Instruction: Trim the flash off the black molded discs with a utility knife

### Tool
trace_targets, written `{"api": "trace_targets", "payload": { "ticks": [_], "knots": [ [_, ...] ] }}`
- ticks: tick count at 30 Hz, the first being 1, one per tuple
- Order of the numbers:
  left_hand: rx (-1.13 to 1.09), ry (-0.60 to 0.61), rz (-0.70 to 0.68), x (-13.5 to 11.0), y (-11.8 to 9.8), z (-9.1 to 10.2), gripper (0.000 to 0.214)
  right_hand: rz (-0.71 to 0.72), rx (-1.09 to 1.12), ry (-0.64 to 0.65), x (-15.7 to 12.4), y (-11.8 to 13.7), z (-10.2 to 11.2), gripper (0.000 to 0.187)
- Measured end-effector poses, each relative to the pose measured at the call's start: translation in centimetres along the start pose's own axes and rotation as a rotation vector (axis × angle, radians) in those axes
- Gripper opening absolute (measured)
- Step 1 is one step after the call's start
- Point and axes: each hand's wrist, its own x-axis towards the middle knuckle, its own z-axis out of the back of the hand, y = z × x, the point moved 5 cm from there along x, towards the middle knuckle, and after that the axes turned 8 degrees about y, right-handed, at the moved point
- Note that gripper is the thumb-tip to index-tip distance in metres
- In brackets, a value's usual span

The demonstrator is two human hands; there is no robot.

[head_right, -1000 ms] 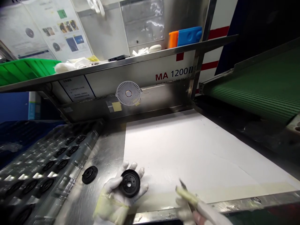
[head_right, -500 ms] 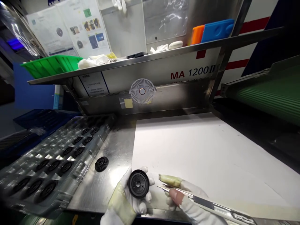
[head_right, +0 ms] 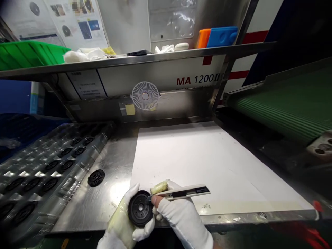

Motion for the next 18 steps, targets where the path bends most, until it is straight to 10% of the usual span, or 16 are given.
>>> {"api": "trace_targets", "payload": {
  "ticks": [7,12,18],
  "knots": [
    [-0.085,0.152,-0.138,-0.7,-0.8,-0.5,0.042,0.021,-0.051,-0.091,-0.1,0.5,0.8,0.034],
    [0.014,0.021,-0.208,-0.3,-0.7,0.0,0.043,-0.029,-0.013,0.129,-0.4,0.5,-0.9,0.044],
    [0.071,0.018,-0.18,-0.1,-0.6,-0.3,0.055,0.035,-0.039,-0.001,-0.5,-0.5,-0.2,0.042]
  ]
}}
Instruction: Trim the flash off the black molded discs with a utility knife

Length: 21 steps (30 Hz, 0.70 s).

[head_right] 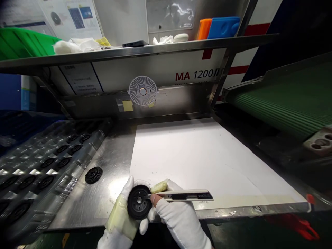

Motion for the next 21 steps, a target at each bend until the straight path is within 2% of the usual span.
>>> {"api": "trace_targets", "payload": {
  "ticks": [3,8,15,21],
  "knots": [
    [-0.007,-0.025,-0.002,-0.2,0.0,-0.2,0.057,-0.001,-0.109,-0.096,-0.2,-0.3,0.6,0.043],
    [-0.002,-0.107,-0.024,-0.3,0.3,-0.6,0.062,0.012,-0.097,-0.039,-0.2,0.1,-0.2,0.042],
    [0.025,-0.014,0.041,0.1,0.8,0.2,0.073,-0.001,-0.14,-0.01,-0.1,0.1,-0.3,0.041],
    [0.035,-0.011,0.044,0.4,1.1,1.2,0.067,-0.009,-0.152,-0.039,0.1,0.1,-0.6,0.044]
  ]
}}
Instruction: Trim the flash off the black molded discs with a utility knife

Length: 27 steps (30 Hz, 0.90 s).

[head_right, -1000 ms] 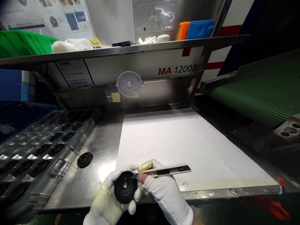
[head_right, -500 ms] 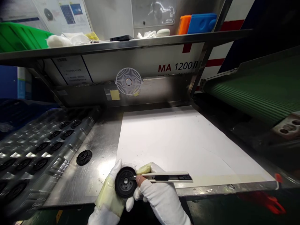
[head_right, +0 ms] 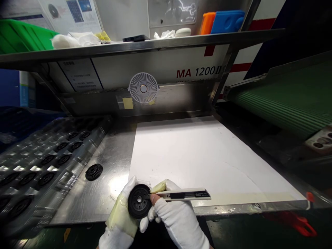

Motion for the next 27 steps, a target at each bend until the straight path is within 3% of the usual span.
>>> {"api": "trace_targets", "payload": {
  "ticks": [7,17,22,27],
  "knots": [
    [0.037,-0.019,0.018,-0.22,0.23,0.3,0.064,-0.057,-0.013,0.056,-0.04,-0.52,0.1,0.046],
    [0.045,0.014,-0.01,-0.05,-0.26,-0.33,0.065,0.059,0.052,0.01,0.22,-0.5,-0.04,0.035],
    [0.036,-0.053,0.002,-0.2,0.01,0.27,0.062,0.024,0.019,0.026,0.07,-0.67,0.13,0.041],
    [-0.015,-0.02,-0.02,-0.46,-0.21,-0.55,0.062,0.004,0.068,0.05,0.01,-0.77,0.03,0.046]
  ]
}}
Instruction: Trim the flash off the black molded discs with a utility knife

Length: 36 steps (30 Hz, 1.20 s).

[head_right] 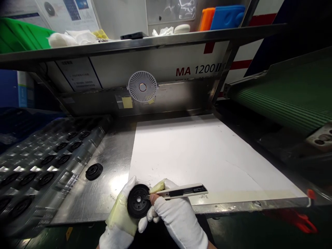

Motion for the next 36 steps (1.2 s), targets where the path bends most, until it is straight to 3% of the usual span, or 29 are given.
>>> {"api": "trace_targets", "payload": {
  "ticks": [6,9,12,16,24,29,36],
  "knots": [
    [-0.136,0.097,-0.007,-0.2,-0.4,-0.4,0.066,0.112,0.154,-0.055,0.0,0.3,0.9,0.03],
    [-0.158,0.02,-0.077,-0.8,-1.0,0.4,0.041,0.186,0.166,-0.214,-0.6,1.5,2.5,0.023],
    [-0.075,-0.035,-0.19,-1.2,-1.6,0.8,0.024,0.13,0.194,-0.292,-1.2,2.0,3.3,0.031],
    [0.014,-0.092,-0.296,-0.9,-1.8,1.0,0.025,0.072,0.289,-0.241,-1.3,1.5,2.6,0.035],
    [0.172,-0.211,-0.305,-0.7,-1.6,1.2,0.022,0.154,0.251,-0.199,-1.1,1.4,0.8,0.026],
    [0.202,-0.199,-0.329,-0.6,-1.4,1.1,0.019,0.17,0.174,-0.213,-1.3,1.9,0.6,0.023],
    [0.195,-0.211,-0.347,-0.6,-1.2,1.2,0.019,0.195,0.074,-0.21,-1.6,2.2,0.3,0.034]
  ]
}}
